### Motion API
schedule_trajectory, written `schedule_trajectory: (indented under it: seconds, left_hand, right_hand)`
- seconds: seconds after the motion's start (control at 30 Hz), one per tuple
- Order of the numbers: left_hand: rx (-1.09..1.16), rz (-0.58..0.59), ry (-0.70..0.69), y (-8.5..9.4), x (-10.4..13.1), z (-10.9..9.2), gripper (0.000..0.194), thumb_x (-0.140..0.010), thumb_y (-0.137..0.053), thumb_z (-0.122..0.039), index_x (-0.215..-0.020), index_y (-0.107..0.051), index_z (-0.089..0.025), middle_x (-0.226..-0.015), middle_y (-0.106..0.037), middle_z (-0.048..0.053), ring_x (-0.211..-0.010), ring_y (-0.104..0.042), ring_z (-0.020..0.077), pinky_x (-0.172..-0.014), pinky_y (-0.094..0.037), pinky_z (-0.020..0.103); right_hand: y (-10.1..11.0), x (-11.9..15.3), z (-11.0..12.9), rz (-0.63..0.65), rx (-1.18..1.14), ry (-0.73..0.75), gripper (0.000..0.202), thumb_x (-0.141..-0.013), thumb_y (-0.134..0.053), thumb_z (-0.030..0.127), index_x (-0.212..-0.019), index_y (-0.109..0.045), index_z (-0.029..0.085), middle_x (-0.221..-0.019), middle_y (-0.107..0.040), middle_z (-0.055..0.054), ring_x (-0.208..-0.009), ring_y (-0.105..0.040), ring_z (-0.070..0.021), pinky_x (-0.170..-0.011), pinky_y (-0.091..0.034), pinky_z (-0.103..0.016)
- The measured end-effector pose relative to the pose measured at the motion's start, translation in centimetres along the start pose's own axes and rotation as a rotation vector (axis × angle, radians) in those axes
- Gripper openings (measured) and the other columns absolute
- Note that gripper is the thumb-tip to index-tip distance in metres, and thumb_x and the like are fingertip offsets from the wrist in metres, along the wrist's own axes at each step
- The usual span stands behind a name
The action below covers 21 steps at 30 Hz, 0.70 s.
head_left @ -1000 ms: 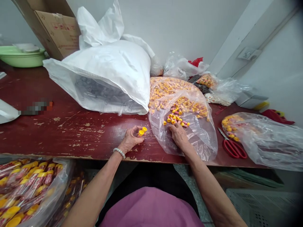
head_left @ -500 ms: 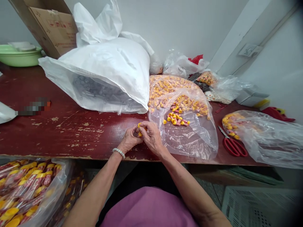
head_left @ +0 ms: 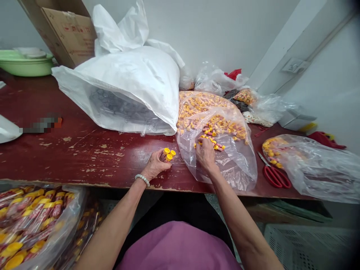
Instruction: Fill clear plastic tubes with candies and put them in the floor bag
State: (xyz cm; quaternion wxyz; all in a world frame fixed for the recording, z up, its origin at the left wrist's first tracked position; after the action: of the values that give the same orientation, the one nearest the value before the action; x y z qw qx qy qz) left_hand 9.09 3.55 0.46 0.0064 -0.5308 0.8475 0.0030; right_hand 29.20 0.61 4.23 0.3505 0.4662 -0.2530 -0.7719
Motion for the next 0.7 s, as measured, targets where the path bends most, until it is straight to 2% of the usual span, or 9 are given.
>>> schedule_trajectory:
  seconds: [0.1,0.17,0.23,0.33,0.4,0.47,0.57,0.63,0.7]
  left_hand:
    - [0.002,-0.018,0.005,0.0,0.0,-0.1,0.030,-0.052,-0.065,-0.012,-0.082,-0.059,-0.013,-0.081,-0.069,0.003,-0.074,-0.064,0.0159,-0.069,-0.051,0.025]
    - [0.005,-0.019,0.007,0.0,0.1,-0.1,0.030,-0.052,-0.065,-0.011,-0.082,-0.058,-0.013,-0.081,-0.069,0.003,-0.073,-0.064,0.0156,-0.069,-0.051,0.025]
    - [0.000,-0.019,0.006,0.0,0.1,-0.2,0.031,-0.052,-0.066,-0.011,-0.082,-0.059,-0.013,-0.082,-0.069,0.004,-0.074,-0.064,0.0153,-0.070,-0.050,0.025]
    - [0.011,-0.010,0.019,-0.1,0.1,0.0,0.032,-0.053,-0.066,-0.011,-0.083,-0.059,-0.013,-0.083,-0.069,0.004,-0.074,-0.063,0.0149,-0.069,-0.049,0.024]
    - [0.015,0.003,0.023,-0.1,0.0,0.2,0.032,-0.053,-0.066,-0.012,-0.085,-0.058,-0.013,-0.082,-0.068,0.003,-0.072,-0.062,0.0141,-0.067,-0.049,0.023]
    - [-0.023,0.008,0.008,0.0,0.0,0.2,0.032,-0.055,-0.066,-0.012,-0.087,-0.058,-0.012,-0.081,-0.066,0.002,-0.070,-0.060,0.0126,-0.065,-0.047,0.022]
    - [-0.100,0.013,-0.046,0.3,-0.2,0.2,0.030,-0.057,-0.066,-0.013,-0.085,-0.058,-0.012,-0.076,-0.063,-0.001,-0.065,-0.056,0.0107,-0.062,-0.045,0.021]
    - [-0.148,0.014,-0.088,0.4,-0.4,0.1,0.029,-0.056,-0.067,-0.015,-0.083,-0.058,-0.012,-0.074,-0.062,-0.002,-0.064,-0.053,0.0103,-0.059,-0.044,0.020]
    - [-0.195,0.006,-0.128,0.6,-0.5,0.0,0.029,-0.055,-0.067,-0.015,-0.082,-0.059,-0.012,-0.074,-0.061,-0.002,-0.065,-0.052,0.0103,-0.060,-0.043,0.020]
  right_hand:
    - [-2.7,-0.7,-2.0,0.143,0.182,-0.011,0.021,-0.081,-0.050,0.020,-0.097,-0.063,0.017,-0.099,-0.063,-0.012,-0.097,-0.051,-0.0253,-0.085,-0.039,-0.038]
    - [-3.4,-0.9,-2.6,0.144,0.187,-0.022,0.021,-0.081,-0.050,0.019,-0.097,-0.064,0.017,-0.098,-0.063,-0.012,-0.098,-0.051,-0.0251,-0.086,-0.038,-0.038]
    - [-2.9,-0.8,-2.9,0.108,0.175,-0.065,0.024,-0.083,-0.044,0.017,-0.100,-0.063,0.014,-0.099,-0.063,-0.013,-0.098,-0.052,-0.0243,-0.087,-0.039,-0.038]
    - [0.0,-0.1,-2.2,-0.045,-0.008,-0.148,0.028,-0.087,-0.037,0.017,-0.106,-0.058,0.011,-0.103,-0.061,-0.015,-0.096,-0.054,-0.0226,-0.085,-0.042,-0.037]
    - [2.0,0.8,0.4,-0.090,-0.265,-0.071,0.026,-0.089,-0.039,0.021,-0.107,-0.057,0.015,-0.101,-0.061,-0.011,-0.094,-0.055,-0.0203,-0.084,-0.045,-0.036]
    - [2.9,1.9,4.6,0.008,-0.462,0.140,0.023,-0.090,-0.040,0.020,-0.104,-0.059,0.019,-0.100,-0.059,-0.008,-0.096,-0.055,-0.0182,-0.086,-0.046,-0.034]
    - [2.7,3.4,9.7,0.157,-0.519,0.340,0.025,-0.088,-0.042,0.016,-0.106,-0.060,0.020,-0.101,-0.053,-0.008,-0.098,-0.054,-0.0171,-0.085,-0.048,-0.032]
    - [1.9,3.9,11.4,0.233,-0.503,0.416,0.029,-0.088,-0.042,0.014,-0.112,-0.057,0.020,-0.103,-0.053,-0.009,-0.098,-0.054,-0.0173,-0.085,-0.049,-0.032]
    - [1.4,4.0,12.1,0.266,-0.500,0.460,0.032,-0.088,-0.045,0.015,-0.119,-0.053,0.020,-0.108,-0.055,-0.009,-0.102,-0.054,-0.0181,-0.089,-0.048,-0.033]
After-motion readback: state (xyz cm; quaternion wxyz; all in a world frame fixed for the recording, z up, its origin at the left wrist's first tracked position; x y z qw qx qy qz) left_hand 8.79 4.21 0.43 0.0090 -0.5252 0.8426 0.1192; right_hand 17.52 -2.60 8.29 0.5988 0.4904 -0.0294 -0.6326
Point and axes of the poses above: each hand's wrist, its own x-axis away from the middle knuckle, its own y-axis out of the back of the hand, z = x × y, the point moved 6 cm from there along -x, towards the middle knuckle
